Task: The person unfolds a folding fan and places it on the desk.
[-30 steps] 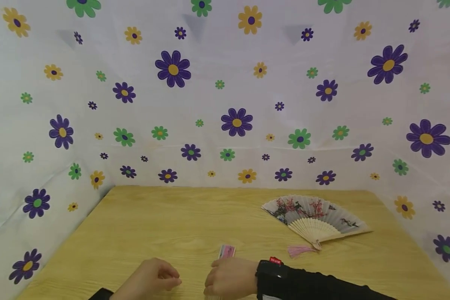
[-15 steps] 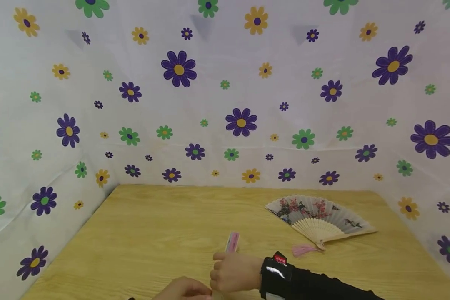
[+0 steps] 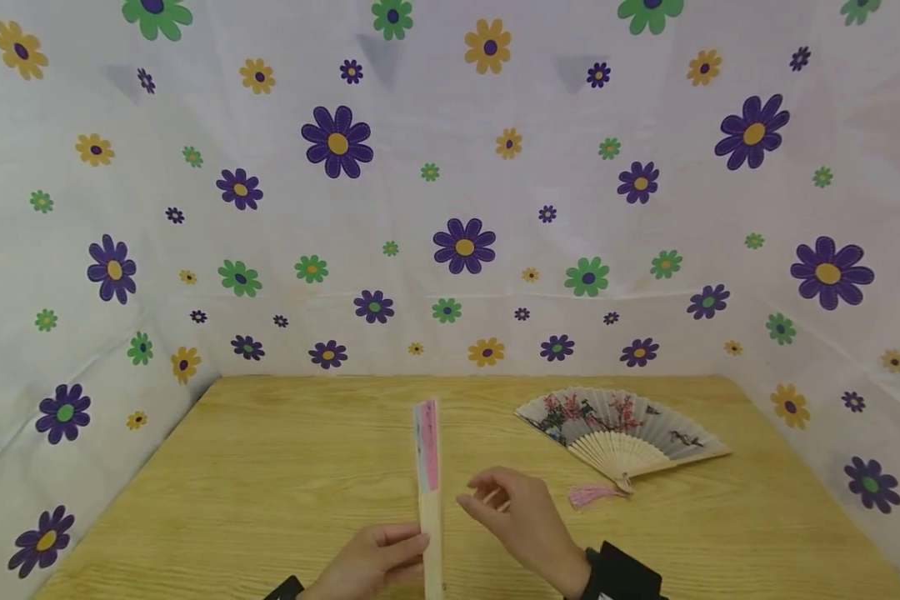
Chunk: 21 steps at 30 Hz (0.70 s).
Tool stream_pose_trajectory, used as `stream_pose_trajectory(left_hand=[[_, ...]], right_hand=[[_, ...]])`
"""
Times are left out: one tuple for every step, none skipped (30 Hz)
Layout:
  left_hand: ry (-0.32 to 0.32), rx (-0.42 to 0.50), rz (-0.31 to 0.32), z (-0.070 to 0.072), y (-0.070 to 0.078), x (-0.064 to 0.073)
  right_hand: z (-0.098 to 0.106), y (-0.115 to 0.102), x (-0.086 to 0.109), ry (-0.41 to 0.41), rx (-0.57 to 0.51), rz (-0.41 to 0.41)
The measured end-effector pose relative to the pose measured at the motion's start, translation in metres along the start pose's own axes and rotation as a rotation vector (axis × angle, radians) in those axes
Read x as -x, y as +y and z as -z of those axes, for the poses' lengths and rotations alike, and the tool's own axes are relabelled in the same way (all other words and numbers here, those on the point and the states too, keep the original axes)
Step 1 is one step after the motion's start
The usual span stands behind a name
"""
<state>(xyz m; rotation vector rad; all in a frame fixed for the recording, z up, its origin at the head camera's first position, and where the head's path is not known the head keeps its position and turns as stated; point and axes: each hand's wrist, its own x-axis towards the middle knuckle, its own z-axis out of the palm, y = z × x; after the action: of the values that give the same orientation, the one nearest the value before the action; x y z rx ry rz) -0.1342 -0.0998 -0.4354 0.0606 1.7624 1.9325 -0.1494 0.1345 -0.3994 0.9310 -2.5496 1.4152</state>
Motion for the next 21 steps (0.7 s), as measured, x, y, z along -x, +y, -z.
stream_pose_trajectory(left_hand=[[-0.003, -0.013, 0.0, -0.002, -0.002, 0.0], [-0.011, -0.032, -0.001, -0.004, -0.005, -0.001], [-0.028, -0.06, -0.015, -0.006, -0.008, -0.001], [-0.052, -0.078, -0.026, -0.008, -0.011, -0.001], [-0.075, -0.094, -0.037, -0.01, -0.013, -0.001], [-0.092, -0.11, -0.046, -0.012, -0.015, -0.001], [-0.106, -0.125, -0.055, -0.014, -0.017, -0.001], [-0.118, -0.138, -0.063, -0.015, -0.018, -0.001], [-0.129, -0.148, -0.069, -0.016, -0.019, -0.001], [-0.129, -0.15, -0.06, -0.017, -0.019, -0.001], [-0.121, -0.158, -0.057, -0.018, -0.019, -0.001], [-0.113, -0.165, -0.051, -0.018, -0.02, -0.001], [-0.109, -0.17, -0.047, -0.018, -0.02, -0.001], [-0.105, -0.176, -0.045, -0.019, -0.02, -0.002], [-0.104, -0.177, -0.048, -0.018, -0.021, -0.002], [-0.099, -0.172, -0.053, -0.018, -0.021, -0.002], [-0.089, -0.167, -0.06, -0.018, -0.022, -0.002], [-0.078, -0.159, -0.063, -0.018, -0.023, -0.003], [-0.068, -0.155, -0.07, -0.017, -0.023, -0.003], [-0.057, -0.151, -0.074, -0.017, -0.024, -0.003], [-0.049, -0.146, -0.079, -0.017, -0.024, -0.004]], right_hand=[[-0.001, 0.002, 0.003, -0.048, -0.133, -0.146], [-0.001, 0.004, 0.004, -0.1, -0.23, -0.27], [-0.002, 0.007, 0.006, -0.149, -0.298, -0.363], [-0.004, 0.009, 0.006, -0.191, -0.348, -0.412], [-0.006, 0.011, 0.007, -0.212, -0.369, -0.434], [-0.008, 0.012, 0.009, -0.228, -0.382, -0.44], [-0.01, 0.013, 0.01, -0.235, -0.393, -0.435], [-0.013, 0.014, 0.011, -0.232, -0.392, -0.429], [-0.015, 0.014, 0.011, -0.228, -0.386, -0.423], [-0.017, 0.014, 0.012, -0.225, -0.384, -0.417], [-0.018, 0.014, 0.012, -0.216, -0.38, -0.422], [-0.019, 0.014, 0.012, -0.209, -0.374, -0.429], [-0.02, 0.014, 0.012, -0.2, -0.365, -0.439], [-0.02, 0.014, 0.012, -0.188, -0.349, -0.451], [-0.02, 0.014, 0.013, -0.181, -0.338, -0.458], [-0.02, 0.015, 0.012, -0.177, -0.328, -0.461], [-0.019, 0.016, 0.012, -0.165, -0.313, -0.467], [-0.019, 0.016, 0.012, -0.154, -0.294, -0.468], [-0.018, 0.017, 0.011, -0.147, -0.284, -0.472], [-0.017, 0.018, 0.011, -0.138, -0.271, -0.473], [-0.017, 0.018, 0.011, -0.131, -0.263, -0.474]])
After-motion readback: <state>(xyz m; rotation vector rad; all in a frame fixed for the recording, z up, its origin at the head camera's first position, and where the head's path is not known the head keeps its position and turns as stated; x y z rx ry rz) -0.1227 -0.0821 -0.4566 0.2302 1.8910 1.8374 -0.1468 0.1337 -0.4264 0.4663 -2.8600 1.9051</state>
